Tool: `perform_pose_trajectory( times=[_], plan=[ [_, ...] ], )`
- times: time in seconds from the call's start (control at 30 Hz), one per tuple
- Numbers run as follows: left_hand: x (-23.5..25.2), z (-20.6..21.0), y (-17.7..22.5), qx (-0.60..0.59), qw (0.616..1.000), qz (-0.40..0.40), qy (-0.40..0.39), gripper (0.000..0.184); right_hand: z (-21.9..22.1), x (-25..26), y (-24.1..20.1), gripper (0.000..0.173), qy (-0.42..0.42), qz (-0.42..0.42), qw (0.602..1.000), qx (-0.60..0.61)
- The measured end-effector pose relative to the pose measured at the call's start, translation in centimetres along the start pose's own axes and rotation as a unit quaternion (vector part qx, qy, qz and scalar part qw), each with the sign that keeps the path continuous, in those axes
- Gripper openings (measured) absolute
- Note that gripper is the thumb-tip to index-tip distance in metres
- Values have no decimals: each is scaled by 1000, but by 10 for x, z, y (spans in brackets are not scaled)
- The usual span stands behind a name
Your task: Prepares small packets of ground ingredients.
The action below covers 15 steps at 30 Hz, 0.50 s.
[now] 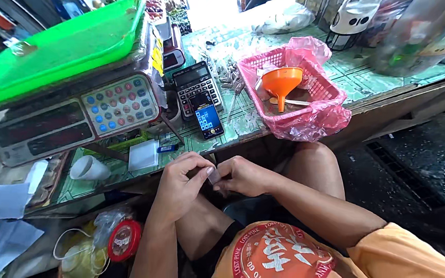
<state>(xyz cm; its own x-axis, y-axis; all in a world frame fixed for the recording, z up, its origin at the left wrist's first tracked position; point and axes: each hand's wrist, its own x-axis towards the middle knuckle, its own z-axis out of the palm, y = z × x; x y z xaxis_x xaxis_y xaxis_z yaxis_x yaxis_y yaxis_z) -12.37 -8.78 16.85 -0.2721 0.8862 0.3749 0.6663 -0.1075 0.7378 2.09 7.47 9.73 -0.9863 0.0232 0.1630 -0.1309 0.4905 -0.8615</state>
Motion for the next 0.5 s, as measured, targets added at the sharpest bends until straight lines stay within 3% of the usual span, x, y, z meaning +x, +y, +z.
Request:
perform_pose_trajectory(
  times=[0.13,0.5],
  plan=[
    [7,-18,14,14,998,18,64,11,13,3,6,19,-31,9,999,-6],
    [51,-50,43,44,989,55,129,8,10,2,18,22,1,12,998,64]
  ],
)
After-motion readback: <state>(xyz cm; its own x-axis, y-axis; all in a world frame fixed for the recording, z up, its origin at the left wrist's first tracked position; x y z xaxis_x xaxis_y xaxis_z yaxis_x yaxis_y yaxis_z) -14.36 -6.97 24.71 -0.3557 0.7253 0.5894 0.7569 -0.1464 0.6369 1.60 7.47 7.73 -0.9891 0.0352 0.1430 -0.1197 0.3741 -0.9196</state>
